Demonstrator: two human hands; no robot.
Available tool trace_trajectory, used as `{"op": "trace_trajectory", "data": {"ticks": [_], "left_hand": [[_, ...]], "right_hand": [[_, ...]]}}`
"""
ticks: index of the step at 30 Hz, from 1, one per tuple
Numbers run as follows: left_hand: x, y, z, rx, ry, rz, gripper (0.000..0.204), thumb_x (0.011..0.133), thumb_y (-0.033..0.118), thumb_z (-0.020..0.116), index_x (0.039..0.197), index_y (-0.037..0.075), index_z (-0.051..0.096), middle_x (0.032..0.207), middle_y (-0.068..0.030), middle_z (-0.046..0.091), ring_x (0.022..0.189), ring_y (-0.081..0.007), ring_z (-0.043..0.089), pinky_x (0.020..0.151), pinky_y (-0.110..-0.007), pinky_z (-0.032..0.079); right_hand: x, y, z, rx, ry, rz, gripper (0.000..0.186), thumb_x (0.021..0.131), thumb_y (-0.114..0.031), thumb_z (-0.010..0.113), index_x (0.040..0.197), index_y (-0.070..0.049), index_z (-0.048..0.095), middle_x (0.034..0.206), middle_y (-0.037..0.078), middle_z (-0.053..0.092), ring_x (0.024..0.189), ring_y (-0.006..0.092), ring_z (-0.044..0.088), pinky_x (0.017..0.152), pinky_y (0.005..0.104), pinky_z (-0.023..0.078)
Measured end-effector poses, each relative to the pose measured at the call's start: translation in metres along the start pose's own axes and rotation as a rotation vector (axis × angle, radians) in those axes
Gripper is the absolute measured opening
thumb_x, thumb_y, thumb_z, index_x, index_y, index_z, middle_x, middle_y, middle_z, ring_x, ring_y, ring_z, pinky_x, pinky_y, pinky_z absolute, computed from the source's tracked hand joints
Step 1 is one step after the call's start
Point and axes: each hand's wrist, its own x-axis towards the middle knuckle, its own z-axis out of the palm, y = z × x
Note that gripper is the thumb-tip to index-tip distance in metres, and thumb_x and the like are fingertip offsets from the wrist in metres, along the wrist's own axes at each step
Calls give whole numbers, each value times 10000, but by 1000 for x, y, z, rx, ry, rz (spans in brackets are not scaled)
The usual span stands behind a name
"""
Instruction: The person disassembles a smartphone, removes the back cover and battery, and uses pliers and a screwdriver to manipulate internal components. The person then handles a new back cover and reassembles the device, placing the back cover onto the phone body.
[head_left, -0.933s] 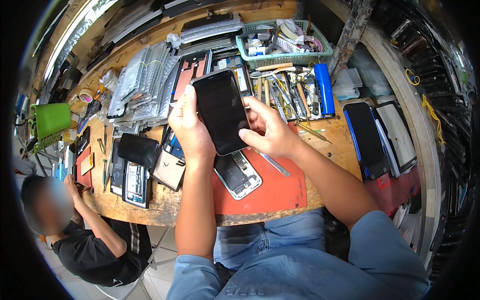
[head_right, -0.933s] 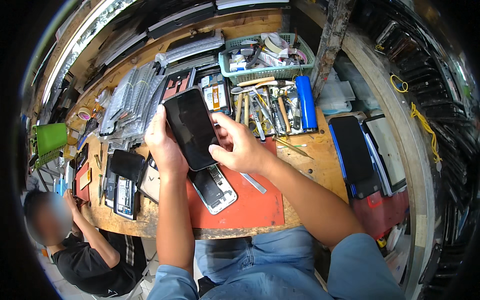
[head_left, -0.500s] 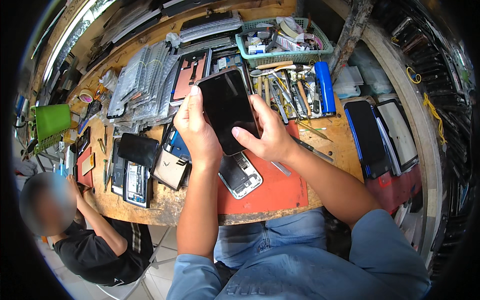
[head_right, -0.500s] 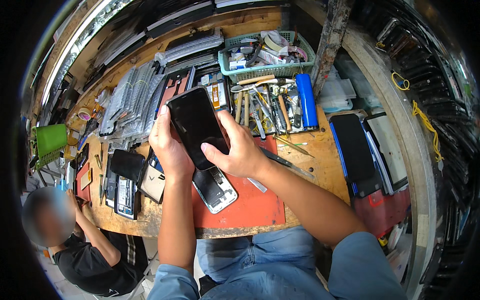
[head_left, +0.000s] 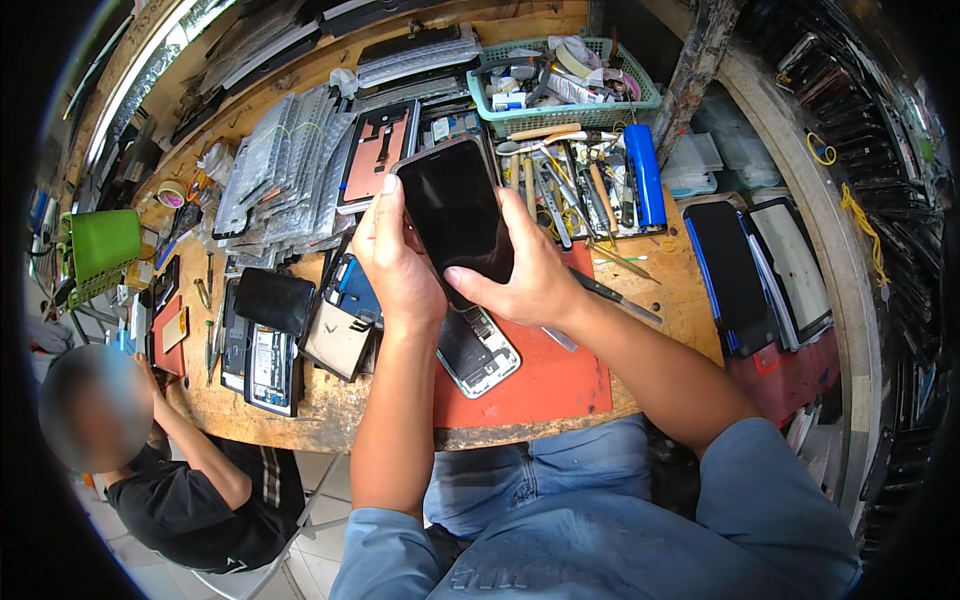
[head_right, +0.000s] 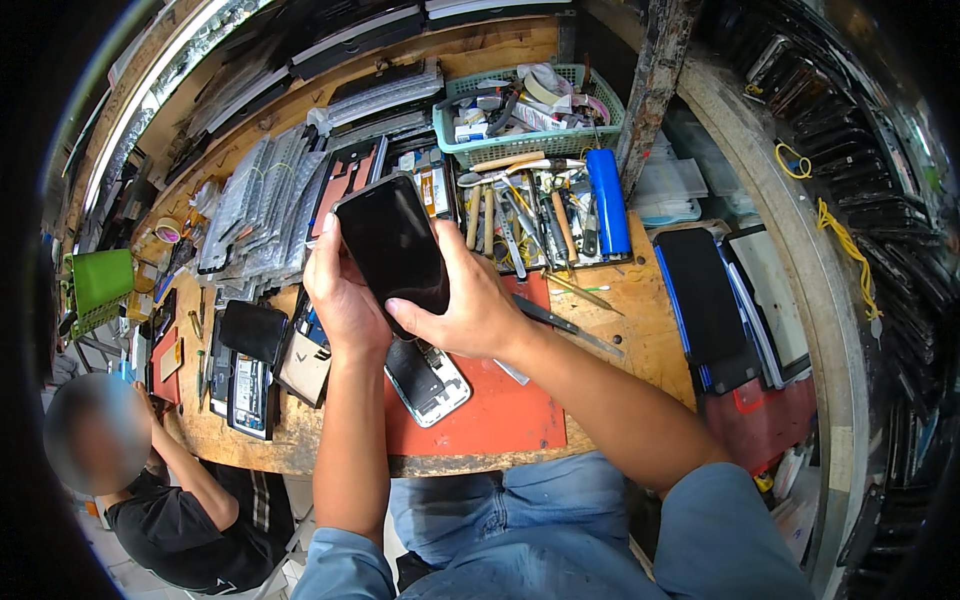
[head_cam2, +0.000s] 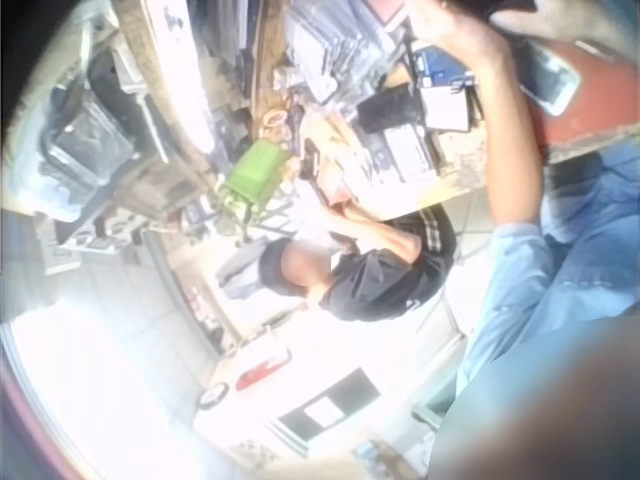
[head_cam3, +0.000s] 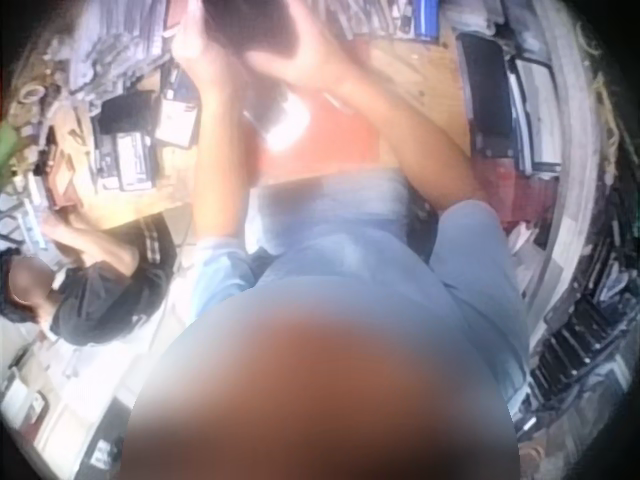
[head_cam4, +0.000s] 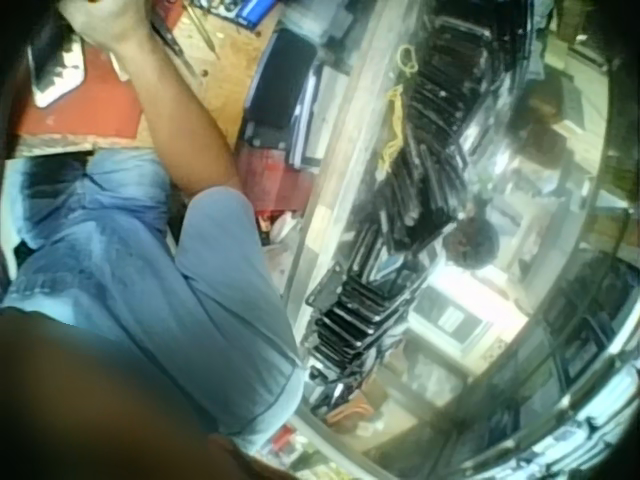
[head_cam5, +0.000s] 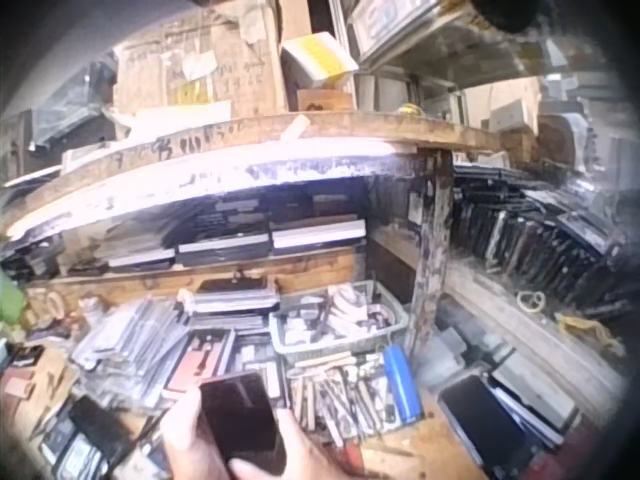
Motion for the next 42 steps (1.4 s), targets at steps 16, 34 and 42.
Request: {"op": "trace_trajectory", "data": {"ticks": [16,34,42], "left_hand": [[10,-3,-9,28,63,-8,287,1105,265,633,856,137,694,708,114,532,598,5,382,549,-214,269],[7,8,-4,-53,9,-12,242,1112,234,612,996,54,724,942,-11,748,800,-66,674,746,-223,519],[5,6,-4,-28,12,8,228,1108,220,623,982,62,727,963,-2,742,835,-56,660,756,-222,505]], "right_hand": [[-3,8,-9,-20,-128,-31,1027,848,-172,845,1629,118,244,1559,275,482,1464,320,495,1238,406,379],[2,-3,-22,273,-262,161,853,945,1,681,1663,80,228,1405,151,581,1162,145,582,1046,340,495],[-1,8,-18,78,-205,34,964,896,-35,749,1640,155,166,1602,285,433,1483,300,459,1239,399,363]]}}
